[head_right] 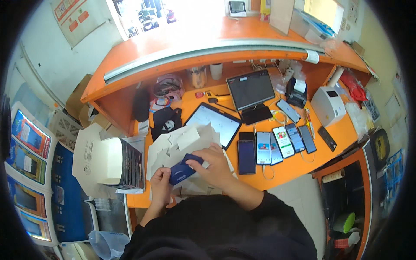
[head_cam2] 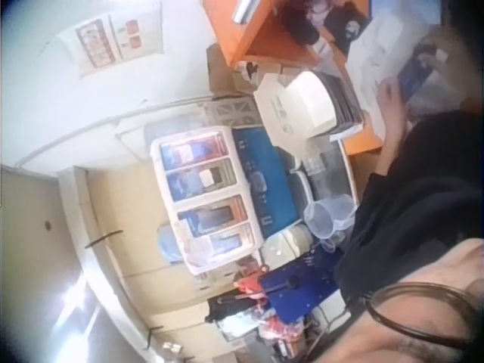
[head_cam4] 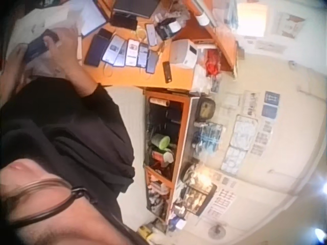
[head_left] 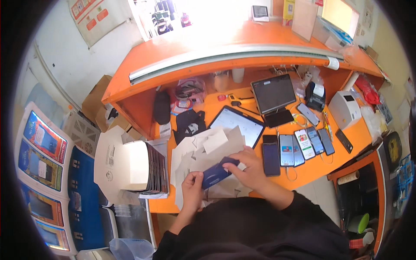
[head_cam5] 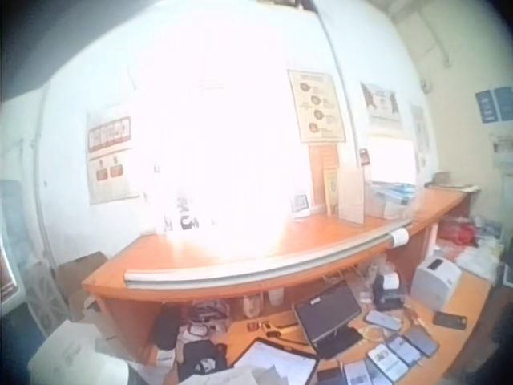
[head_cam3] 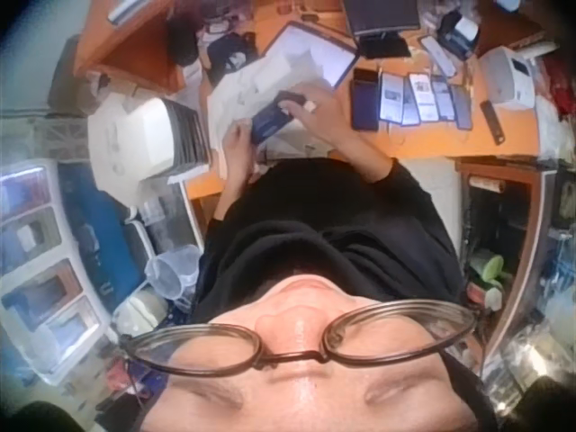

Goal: The person assembles multiple cardboard food boxes by folding the sides and tucking in the blue tabs by hand.

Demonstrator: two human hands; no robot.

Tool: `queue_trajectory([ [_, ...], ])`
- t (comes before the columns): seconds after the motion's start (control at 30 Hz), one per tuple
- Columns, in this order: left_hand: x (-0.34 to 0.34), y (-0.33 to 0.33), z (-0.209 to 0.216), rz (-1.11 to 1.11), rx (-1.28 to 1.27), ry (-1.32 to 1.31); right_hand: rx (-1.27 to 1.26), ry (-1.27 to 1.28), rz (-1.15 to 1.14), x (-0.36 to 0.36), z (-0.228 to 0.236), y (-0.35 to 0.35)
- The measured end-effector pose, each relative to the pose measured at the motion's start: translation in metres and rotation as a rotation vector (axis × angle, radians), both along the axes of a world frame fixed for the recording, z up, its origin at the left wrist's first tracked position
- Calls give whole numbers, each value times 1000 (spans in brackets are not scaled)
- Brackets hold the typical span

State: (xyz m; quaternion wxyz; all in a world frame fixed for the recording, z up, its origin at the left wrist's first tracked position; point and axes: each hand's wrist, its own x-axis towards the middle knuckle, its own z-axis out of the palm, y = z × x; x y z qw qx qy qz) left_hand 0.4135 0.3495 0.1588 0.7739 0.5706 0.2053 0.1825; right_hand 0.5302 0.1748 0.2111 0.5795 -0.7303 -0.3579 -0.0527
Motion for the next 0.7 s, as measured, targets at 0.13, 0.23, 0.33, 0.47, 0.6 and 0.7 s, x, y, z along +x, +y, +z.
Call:
queue_trajectory([
  [0.13,-2,-7,15,-21,228,23,-268,-302,9,-10,14,7],
  [0.23,-1,-13,19,5,287,-52,-393,-457,206,-6,21,6],
  [0.33,-8,-15,26,35,574,-191,-247,-340,26,-1,27,6],
  [0.47,-1,-15,25,46,466,-230,-313,-356,144,-1,31,7],
  [0.6,1,-16,34,66,531,-282,-340,-393,3,0,35,0],
  [0.7,-1,-10,32,53,611,-485,166,55,-425,41,7,3],
])
